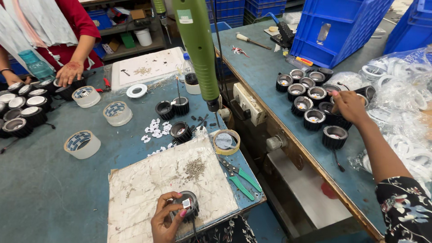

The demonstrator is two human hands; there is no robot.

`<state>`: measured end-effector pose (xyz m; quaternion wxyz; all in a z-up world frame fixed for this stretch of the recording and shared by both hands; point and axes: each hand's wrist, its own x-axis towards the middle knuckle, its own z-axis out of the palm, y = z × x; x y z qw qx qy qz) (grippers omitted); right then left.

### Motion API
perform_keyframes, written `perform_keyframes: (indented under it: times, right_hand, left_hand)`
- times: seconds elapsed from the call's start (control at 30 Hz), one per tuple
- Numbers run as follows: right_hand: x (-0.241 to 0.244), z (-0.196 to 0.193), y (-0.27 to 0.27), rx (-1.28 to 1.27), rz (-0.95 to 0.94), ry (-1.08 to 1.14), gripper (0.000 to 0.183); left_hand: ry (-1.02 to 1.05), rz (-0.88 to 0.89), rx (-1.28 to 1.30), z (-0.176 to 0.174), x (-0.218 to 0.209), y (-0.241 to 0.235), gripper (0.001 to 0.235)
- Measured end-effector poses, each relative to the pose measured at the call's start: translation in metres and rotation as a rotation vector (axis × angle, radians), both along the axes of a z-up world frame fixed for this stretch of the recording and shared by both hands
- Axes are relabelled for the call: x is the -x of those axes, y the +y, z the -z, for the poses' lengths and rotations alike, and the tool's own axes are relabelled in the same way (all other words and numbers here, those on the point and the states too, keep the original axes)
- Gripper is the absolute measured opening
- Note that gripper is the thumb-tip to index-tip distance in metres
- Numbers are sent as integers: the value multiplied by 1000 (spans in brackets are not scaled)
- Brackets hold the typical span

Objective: The person assembles LED lighting fixtures by inserting components into housings and securing them using a powered screwdriver.

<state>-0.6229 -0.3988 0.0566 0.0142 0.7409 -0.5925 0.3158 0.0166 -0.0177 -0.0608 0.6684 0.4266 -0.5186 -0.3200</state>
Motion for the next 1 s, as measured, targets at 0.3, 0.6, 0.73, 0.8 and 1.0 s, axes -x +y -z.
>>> perform_keyframes:
  times: [0.3, 0.6, 0.73, 0.8, 1.0]
  right_hand:
    - [-30, -7, -34, -109, 123, 159, 66]
    - [-81, -34, 10, -167, -71, 62, 73]
    - [-91, -60, 52, -65, -226, -167, 68]
    - [-93, -59, 75, 13, -302, -58, 60]
    - [-83, -38, 68, 32, -271, 6, 60]
  left_hand:
    - [-36, -44, -29, -14, 4, 3, 9]
    - [38, -29, -79, -18, 8, 4, 12]
    - [9, -51, -174, -22, 7, 8, 13]
    - [-5, -46, -113, -22, 6, 6, 12]
    - [32, -24, -83, -16, 6, 4, 10]
